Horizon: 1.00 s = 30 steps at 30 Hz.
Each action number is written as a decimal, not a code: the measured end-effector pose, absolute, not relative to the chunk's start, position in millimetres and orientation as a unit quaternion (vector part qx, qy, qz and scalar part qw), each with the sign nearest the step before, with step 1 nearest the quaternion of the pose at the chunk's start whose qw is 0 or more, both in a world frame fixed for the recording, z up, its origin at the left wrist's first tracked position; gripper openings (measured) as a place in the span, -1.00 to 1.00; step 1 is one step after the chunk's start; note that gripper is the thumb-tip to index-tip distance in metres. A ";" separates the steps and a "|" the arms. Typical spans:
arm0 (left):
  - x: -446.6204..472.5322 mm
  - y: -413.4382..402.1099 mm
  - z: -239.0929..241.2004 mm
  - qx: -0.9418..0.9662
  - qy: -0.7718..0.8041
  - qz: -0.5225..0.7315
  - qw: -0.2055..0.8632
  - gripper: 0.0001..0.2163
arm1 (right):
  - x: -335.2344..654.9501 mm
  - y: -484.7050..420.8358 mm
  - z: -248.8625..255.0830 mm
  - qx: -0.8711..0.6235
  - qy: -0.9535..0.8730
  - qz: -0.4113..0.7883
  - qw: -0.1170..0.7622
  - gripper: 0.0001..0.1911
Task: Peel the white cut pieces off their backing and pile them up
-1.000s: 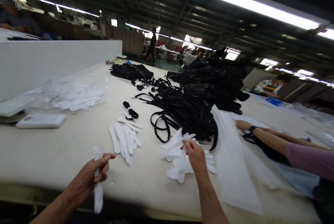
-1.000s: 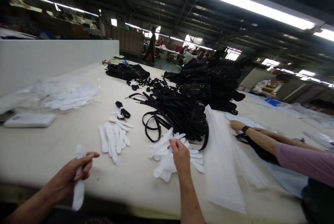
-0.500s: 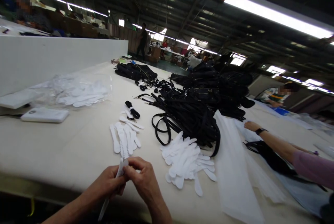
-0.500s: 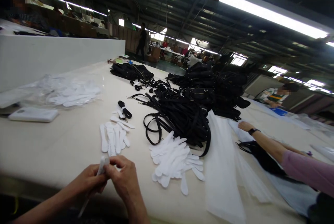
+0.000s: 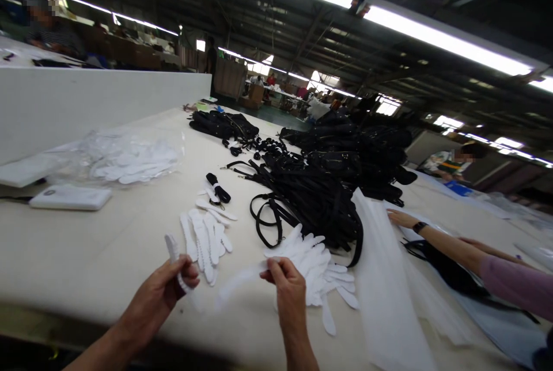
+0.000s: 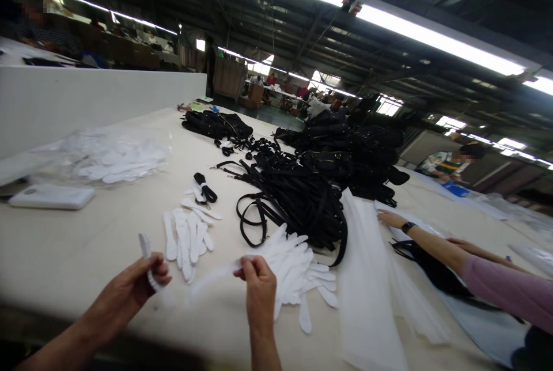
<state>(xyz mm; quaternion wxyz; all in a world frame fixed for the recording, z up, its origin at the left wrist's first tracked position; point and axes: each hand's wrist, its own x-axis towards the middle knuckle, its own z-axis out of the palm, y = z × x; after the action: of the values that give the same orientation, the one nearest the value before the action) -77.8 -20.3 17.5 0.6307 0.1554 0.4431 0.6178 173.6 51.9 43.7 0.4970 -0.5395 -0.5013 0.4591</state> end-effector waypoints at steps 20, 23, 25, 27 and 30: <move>-49.7 -31.5 -3.9 0.358 0.475 0.420 0.685 -0.61 | 113.4 15.7 71.4 -0.355 -0.616 0.624 0.323 -0.78; -53.8 -35.8 -7.6 0.366 0.467 0.419 0.688 -0.60 | 104.0 14.2 62.7 -0.344 -0.588 0.649 0.338 -0.79; -58.2 -37.5 -8.2 0.369 0.446 0.425 0.696 -0.61 | 103.3 15.9 56.2 -0.362 -0.564 0.649 0.361 -0.82; -61.7 -38.0 -7.7 0.372 0.429 0.428 0.703 -0.61 | 103.6 17.4 51.4 -0.399 -0.546 0.631 0.380 -0.85; -62.4 -37.5 -7.3 0.371 0.431 0.426 0.703 -0.61 | 104.0 18.3 48.6 -0.467 -0.545 0.573 0.395 -0.79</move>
<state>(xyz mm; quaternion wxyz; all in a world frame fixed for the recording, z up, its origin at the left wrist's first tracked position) -62.4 -37.5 -7.3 0.7031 0.3713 0.4315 0.4263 104.0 18.3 48.6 0.3951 -0.4671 -0.5451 0.5732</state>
